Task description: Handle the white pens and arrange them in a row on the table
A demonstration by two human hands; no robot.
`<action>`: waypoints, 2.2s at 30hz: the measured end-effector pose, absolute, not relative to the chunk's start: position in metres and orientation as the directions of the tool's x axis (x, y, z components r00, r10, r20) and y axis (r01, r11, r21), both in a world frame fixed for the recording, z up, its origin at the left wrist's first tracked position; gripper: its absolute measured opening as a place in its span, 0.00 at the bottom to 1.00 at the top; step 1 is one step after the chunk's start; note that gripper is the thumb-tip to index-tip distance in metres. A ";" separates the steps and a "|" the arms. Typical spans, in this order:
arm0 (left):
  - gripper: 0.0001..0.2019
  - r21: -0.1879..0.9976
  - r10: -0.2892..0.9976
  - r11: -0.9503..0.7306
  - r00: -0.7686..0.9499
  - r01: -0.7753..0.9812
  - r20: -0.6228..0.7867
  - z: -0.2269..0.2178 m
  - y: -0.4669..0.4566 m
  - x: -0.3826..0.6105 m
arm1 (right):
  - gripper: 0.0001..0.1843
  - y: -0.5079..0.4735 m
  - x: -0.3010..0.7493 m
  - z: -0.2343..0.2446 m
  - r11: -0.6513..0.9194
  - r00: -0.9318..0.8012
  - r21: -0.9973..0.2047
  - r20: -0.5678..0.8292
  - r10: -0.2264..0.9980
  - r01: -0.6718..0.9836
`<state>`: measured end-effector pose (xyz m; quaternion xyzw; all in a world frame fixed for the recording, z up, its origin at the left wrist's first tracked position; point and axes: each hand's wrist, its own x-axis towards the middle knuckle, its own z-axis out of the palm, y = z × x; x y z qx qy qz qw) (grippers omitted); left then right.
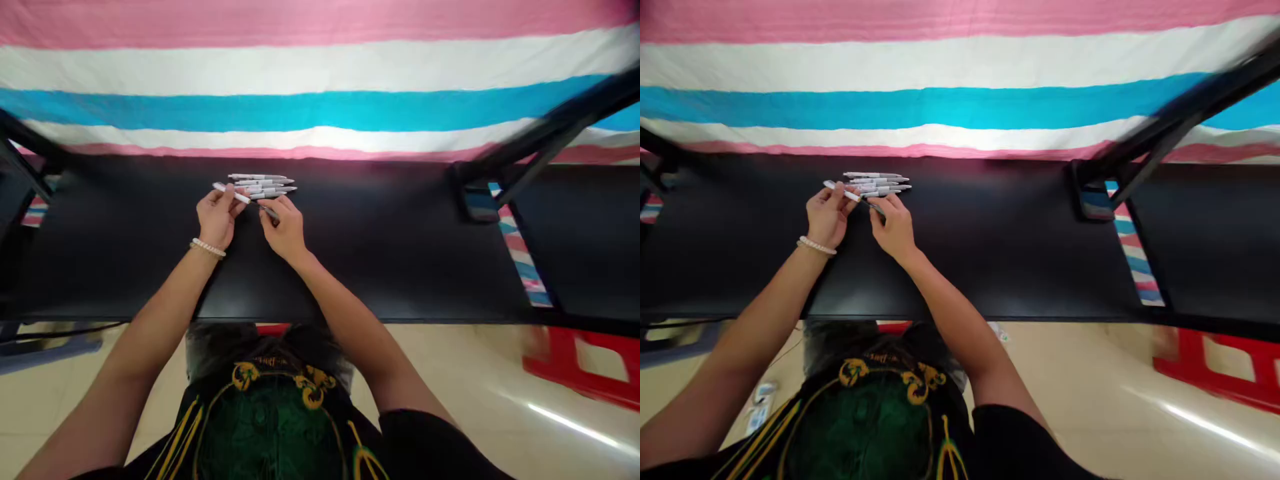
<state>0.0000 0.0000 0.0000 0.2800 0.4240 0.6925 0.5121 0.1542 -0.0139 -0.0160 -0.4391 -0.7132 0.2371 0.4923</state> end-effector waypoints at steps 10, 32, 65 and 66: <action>0.13 0.883 0.916 -0.082 -0.384 -0.463 -0.116 0.005 0.003 -0.003 | 0.15 -0.016 0.156 -0.009 0.439 -0.140 -0.773 0.425 0.894 0.457; 0.05 0.839 0.932 -0.028 -0.318 -0.544 -0.176 0.006 0.003 -0.010 | 0.14 -0.020 0.155 -0.003 0.421 -0.183 -0.755 0.383 0.906 0.503; 0.08 0.869 0.926 0.042 -0.307 -0.493 -0.219 0.011 0.003 -0.010 | 0.13 -0.025 0.155 0.000 0.441 -0.258 -0.720 0.358 0.897 0.535; 0.08 0.870 0.928 0.046 -0.302 -0.491 -0.220 0.012 0.003 -0.010 | 0.13 -0.025 0.155 0.000 0.443 -0.260 -0.720 0.358 0.897 0.534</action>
